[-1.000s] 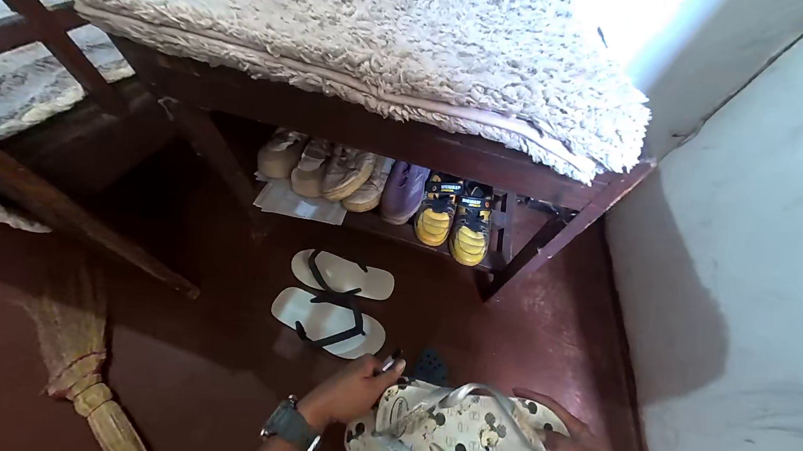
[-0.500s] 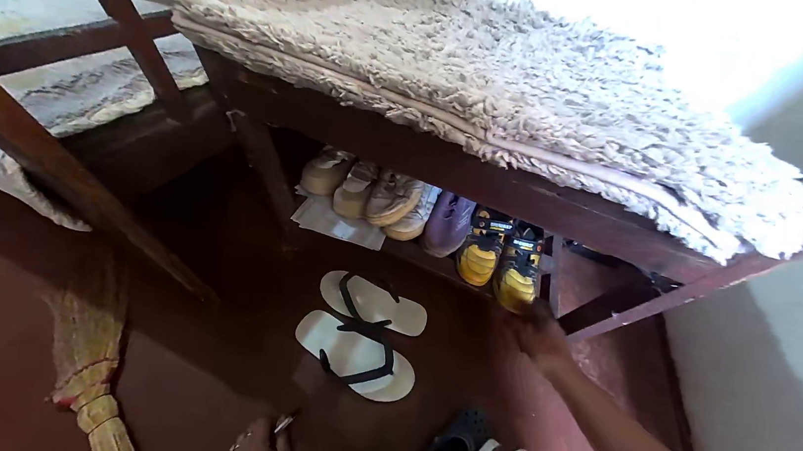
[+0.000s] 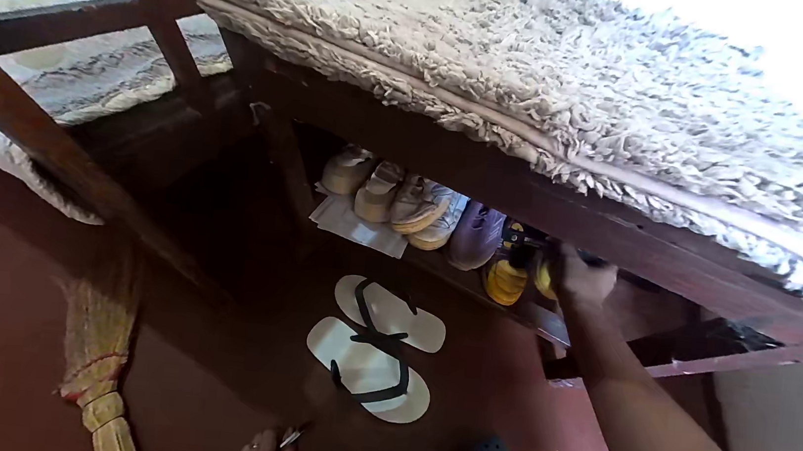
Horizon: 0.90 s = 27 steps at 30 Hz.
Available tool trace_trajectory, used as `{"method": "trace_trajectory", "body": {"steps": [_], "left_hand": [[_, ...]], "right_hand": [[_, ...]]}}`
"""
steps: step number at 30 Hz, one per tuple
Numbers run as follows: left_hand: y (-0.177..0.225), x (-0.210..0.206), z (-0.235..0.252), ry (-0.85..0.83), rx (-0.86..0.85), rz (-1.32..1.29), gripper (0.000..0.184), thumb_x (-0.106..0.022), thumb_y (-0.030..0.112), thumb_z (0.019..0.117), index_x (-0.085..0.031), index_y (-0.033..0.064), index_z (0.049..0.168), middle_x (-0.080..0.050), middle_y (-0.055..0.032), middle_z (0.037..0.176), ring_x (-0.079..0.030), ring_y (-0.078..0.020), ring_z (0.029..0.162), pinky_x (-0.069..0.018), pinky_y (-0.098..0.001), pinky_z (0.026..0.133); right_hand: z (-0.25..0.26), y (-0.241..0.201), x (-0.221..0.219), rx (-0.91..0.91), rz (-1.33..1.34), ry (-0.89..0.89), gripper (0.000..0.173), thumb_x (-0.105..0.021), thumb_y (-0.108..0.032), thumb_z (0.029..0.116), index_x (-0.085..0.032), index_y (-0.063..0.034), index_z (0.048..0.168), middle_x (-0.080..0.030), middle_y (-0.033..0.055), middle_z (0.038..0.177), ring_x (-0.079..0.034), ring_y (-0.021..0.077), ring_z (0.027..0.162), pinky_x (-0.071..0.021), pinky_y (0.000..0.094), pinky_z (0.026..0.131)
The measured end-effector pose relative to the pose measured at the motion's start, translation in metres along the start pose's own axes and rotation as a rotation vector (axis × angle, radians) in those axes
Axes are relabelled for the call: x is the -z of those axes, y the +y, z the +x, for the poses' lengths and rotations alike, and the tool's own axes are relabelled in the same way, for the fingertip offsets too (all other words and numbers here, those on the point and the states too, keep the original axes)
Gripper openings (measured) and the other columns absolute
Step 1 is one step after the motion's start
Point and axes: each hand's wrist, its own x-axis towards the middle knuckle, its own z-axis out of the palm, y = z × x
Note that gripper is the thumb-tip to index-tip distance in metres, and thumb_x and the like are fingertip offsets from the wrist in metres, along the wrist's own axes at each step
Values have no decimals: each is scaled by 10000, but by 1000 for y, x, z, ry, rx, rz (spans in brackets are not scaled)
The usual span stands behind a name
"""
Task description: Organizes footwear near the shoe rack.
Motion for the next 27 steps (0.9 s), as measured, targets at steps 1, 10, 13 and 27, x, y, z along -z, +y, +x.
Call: {"method": "trace_trajectory", "body": {"steps": [1,10,13,27], "left_hand": [[0,0,-1,0,6,5,400,-509,323,1010,-730,-9,1048,-729,-244,1038,-701,-457,1012,-529,-640,893],[1,0,-2,28,-1,32,406,-506,312,1004,-722,-30,1040,-720,-265,1026,-698,-475,1000,-531,-642,882],[-1,-3,-2,39,-16,30,412,-497,316,1000,-721,-29,1027,-719,-264,1007,-702,-469,979,-533,-644,861],[5,2,2,-4,15,45,364,-508,276,1004,-710,-14,1091,-709,-269,1103,-681,-472,1069,-508,-654,928]], "right_hand": [[-2,-13,-4,105,-98,-81,549,-790,-341,888,-644,26,1268,-666,263,1244,-623,411,1203,-448,662,1030],[-27,-37,-41,91,-379,-352,867,-641,-636,928,-420,-51,1528,-389,305,1557,-330,510,1462,-296,726,1120],[-75,17,29,401,-335,-590,1035,-771,-555,849,-255,-107,1627,-360,224,1608,-395,407,1460,-381,621,1157],[-208,220,198,134,-547,-1408,881,-901,-150,700,-514,-74,1488,-505,275,1436,-535,410,1303,-482,548,1072]]}}
